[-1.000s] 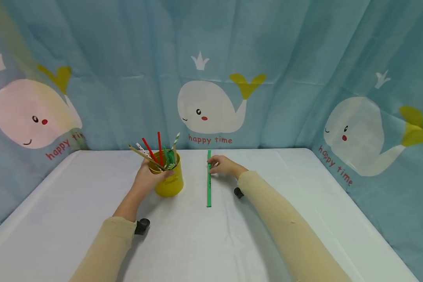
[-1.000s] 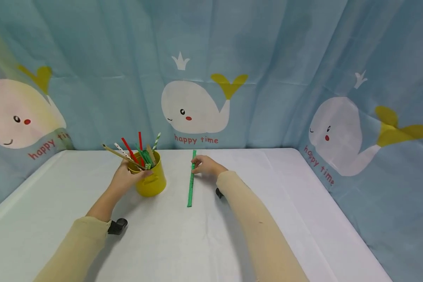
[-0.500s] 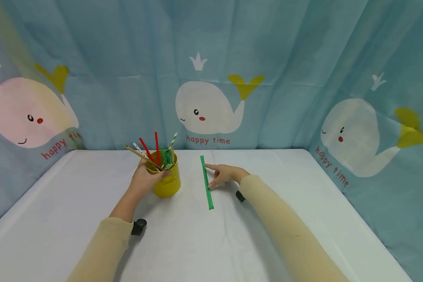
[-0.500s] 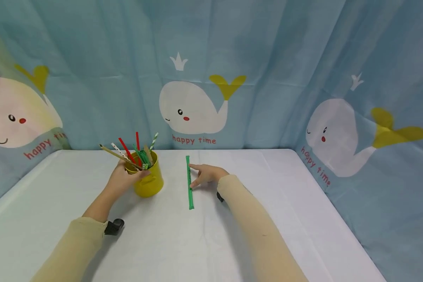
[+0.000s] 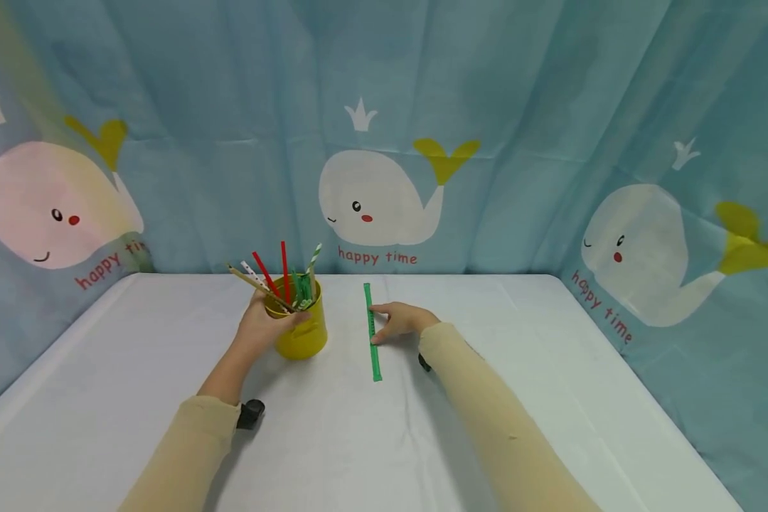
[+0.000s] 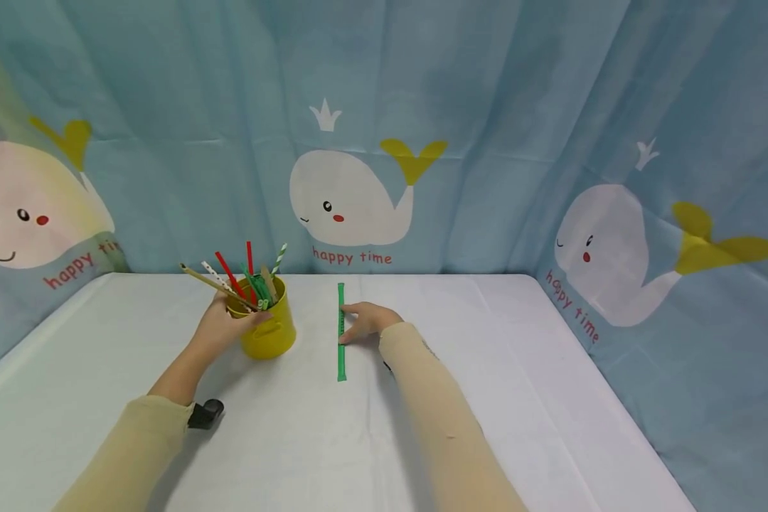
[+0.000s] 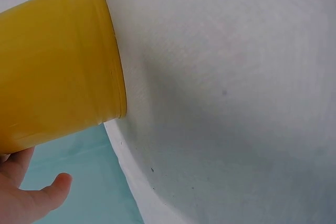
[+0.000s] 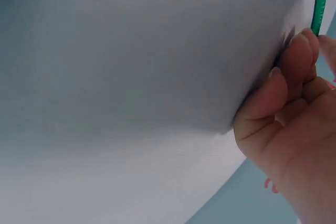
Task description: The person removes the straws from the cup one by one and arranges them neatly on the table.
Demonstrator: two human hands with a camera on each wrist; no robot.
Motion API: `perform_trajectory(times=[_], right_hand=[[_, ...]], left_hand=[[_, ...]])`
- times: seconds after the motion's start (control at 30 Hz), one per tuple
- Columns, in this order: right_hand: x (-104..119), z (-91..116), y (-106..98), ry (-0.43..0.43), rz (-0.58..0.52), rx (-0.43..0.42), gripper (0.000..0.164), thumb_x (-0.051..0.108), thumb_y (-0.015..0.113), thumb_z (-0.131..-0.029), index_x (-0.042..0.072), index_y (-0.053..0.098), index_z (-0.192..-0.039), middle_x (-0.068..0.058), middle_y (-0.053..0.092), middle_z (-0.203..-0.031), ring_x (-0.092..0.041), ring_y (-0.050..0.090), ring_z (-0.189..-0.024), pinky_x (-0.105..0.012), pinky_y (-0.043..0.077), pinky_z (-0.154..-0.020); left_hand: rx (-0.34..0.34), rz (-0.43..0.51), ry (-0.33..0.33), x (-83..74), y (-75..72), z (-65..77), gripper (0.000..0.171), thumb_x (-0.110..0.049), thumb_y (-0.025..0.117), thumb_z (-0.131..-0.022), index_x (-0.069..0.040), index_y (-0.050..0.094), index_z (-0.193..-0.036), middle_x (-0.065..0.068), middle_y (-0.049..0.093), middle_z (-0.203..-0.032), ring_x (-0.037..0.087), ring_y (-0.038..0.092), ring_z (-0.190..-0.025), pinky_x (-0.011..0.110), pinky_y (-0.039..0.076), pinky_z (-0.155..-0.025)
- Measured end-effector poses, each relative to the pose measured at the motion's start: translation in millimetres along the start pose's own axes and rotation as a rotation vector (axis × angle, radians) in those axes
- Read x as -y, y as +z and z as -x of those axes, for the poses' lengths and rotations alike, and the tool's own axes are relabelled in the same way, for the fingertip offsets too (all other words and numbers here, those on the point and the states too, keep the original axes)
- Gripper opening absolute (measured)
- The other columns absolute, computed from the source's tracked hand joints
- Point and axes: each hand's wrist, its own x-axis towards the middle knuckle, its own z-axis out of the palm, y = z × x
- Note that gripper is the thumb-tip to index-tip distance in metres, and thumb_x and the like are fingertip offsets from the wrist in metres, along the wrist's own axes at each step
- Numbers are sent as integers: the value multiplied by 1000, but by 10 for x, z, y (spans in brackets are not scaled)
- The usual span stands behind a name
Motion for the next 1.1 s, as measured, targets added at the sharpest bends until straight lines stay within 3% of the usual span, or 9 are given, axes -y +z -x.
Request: perform_trajectory(times=[0.27,0.5,0.63,0.7,0.8,0.9,0.97,1.1], right_hand=[[35,-116,-19,74,69,-4,81,42,74,-84,32,31,-153,-2,29,-157,-24,22,-145,-47,22,-116],[81,-134,-53,124,41,-2,82,43,74,-84,34,30,-153,-3,28,-158,-23,26,-143,-47,27,-113],[87,-154,-68,142,42,12,81,44,73,-85,36,28,-153,-3,29,-157,-22,41,-124,-38,40,-96],[88,-165,-73,153,41,19,81,43,72,-86,37,27,-153,-2,32,-155,-21,45,-111,-35,42,-83],[85,-174,-80,154,43,25,81,44,71,-86,38,26,-153,-3,36,-152,-20,47,-103,-31,41,-75],[80,-165,-85,132,50,26,81,46,70,-87,36,25,-154,-4,34,-153,-21,45,-109,-33,42,-80],[70,-151,-87,100,63,25,81,47,69,-88,34,24,-154,-5,31,-155,-22,43,-123,-36,42,-94],[37,-105,-72,24,54,18,82,45,67,-89,29,23,-156,-7,24,-159,-26,24,-144,-46,24,-114]], left_hand=[[6,15,27,14,14,17,90,-36,76,-85,0,22,-146,24,37,-144,41,39,-132,52,33,-109],[2,19,18,2,10,28,89,-35,76,-86,-1,21,-147,24,38,-144,41,38,-132,52,32,-110],[6,11,16,6,3,10,91,-37,76,-85,-1,20,-147,23,37,-145,41,38,-132,52,32,-110],[7,8,17,7,1,4,92,-38,76,-84,-1,20,-147,23,36,-145,41,38,-132,52,32,-110],[6,8,21,10,-2,-4,92,-37,77,-84,-1,21,-147,23,36,-145,41,38,-132,52,32,-110],[1,13,20,13,-4,-7,90,-36,77,-84,-2,22,-147,22,37,-145,40,38,-132,52,33,-110],[0,15,21,16,-3,-8,90,-35,77,-84,-2,22,-147,23,37,-145,40,38,-133,52,33,-110],[0,11,18,23,-3,-4,89,-35,77,-85,-2,21,-147,23,37,-145,41,37,-133,52,32,-110]])
